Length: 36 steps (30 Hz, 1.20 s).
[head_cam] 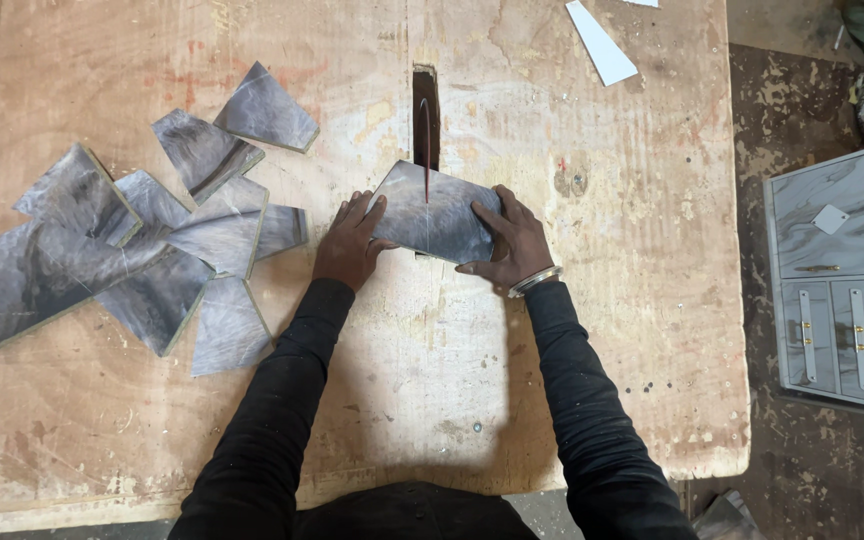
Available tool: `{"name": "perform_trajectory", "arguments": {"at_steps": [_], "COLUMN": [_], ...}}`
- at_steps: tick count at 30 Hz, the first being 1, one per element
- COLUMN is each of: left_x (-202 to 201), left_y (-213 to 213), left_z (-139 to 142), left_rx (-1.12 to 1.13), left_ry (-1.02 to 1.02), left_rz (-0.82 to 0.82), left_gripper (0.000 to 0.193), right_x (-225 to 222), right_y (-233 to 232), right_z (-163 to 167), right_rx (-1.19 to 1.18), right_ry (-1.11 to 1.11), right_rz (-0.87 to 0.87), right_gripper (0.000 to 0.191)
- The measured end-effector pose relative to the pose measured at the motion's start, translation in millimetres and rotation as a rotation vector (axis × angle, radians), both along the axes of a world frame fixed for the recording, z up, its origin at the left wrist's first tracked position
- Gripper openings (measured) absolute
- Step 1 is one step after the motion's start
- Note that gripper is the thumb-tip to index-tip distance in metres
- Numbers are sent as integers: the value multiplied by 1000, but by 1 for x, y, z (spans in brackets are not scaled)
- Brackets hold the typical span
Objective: The person uses a table saw to cut several rectangular pieces of wood into smaller triangular pieces. They guide each piece through the blade, collect the cut pieces, and then retrieve a longer plank from a nearby storage rack to continue cutting.
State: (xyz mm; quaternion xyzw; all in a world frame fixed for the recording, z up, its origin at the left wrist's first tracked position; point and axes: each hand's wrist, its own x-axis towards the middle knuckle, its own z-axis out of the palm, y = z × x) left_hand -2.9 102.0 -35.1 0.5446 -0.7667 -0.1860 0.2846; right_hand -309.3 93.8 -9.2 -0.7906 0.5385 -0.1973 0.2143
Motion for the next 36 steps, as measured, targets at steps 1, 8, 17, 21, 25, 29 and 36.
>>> {"name": "perform_trajectory", "arguments": {"at_steps": [1,8,17,21,25,29,36], "left_x": [0,0,-1,0,-2,-3,3], "left_y": [-2,-17,-38,-48,-58,-69,-93], "left_z": [0,0,3,8,14,20,24], "left_rx": [2,-1,5,-7,-8,-14,-54], "left_ry": [-1,-17,-21,-18,-77,-99,-115], "left_rz": [4,4,9,6,-4,-4,60], "left_gripper": [70,71,70,70,71,72,71], "right_x": [1,3,1,1,4,10,6], "right_y": [-2,-17,-37,-49,-59,-68,-94], "right_z": [0,-2,-6,-7,-2,7,12], "right_rx": [-1,8,-1,-7,-12,46,51], "right_ry": [-10,29,26,41,84,161,204], "right_rz": [0,-18,-8,-11,-14,-78,-205], "right_gripper": [110,114,112,113,113,113,114]}}
